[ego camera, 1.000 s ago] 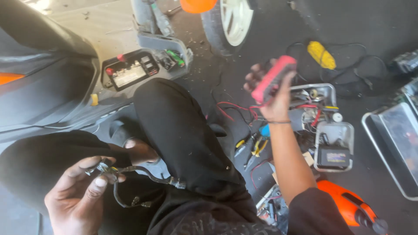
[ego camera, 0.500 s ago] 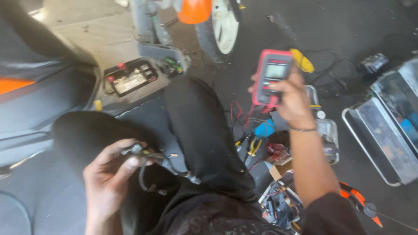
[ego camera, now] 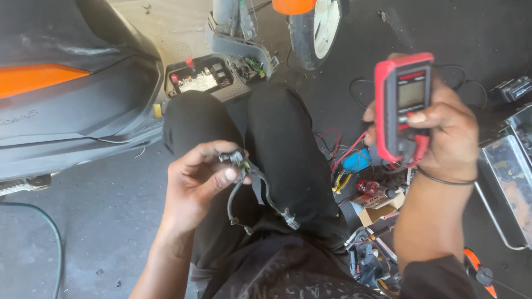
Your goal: Diagnose and repair the electrical system of a motorcycle using a multimeter
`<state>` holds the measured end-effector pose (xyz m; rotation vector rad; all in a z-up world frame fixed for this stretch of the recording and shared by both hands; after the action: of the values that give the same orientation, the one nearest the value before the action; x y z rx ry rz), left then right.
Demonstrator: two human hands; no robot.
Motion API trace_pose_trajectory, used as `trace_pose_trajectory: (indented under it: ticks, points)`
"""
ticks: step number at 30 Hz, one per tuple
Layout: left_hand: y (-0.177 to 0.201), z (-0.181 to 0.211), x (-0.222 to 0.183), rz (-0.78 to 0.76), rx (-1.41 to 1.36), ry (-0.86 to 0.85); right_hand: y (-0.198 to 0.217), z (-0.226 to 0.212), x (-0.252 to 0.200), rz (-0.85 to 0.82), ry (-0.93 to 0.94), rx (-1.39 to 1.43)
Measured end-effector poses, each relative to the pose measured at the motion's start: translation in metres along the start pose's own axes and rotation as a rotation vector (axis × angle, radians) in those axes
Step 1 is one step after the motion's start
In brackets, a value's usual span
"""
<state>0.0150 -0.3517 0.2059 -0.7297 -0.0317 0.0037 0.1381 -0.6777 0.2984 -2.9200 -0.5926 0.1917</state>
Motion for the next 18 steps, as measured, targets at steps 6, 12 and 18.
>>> trace_pose_trajectory:
  ticks: [6,12,18]
  points:
    - [0.015,-0.036,0.032,0.229,0.033,-0.024,0.006,0.044,0.036,-0.009,-0.074,0.103]
    - [0.038,-0.052,0.034,0.291,0.54,-0.097,-0.002,0.074,0.041,-0.01,-0.106,0.105]
    - [0.035,-0.021,0.038,0.227,0.976,-0.338,-0.013,0.095,0.034,-0.039,-0.153,0.097]
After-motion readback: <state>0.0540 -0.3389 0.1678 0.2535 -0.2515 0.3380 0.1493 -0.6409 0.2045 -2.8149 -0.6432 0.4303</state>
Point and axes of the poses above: each hand's wrist, its own x-axis towards the middle knuckle, its own y-axis out of the back of the hand, z = x × y, the point moved 9 cm from there along x, towards the middle knuckle, and after that the axes turned 13 degrees about -x, right-handed, at the moved point
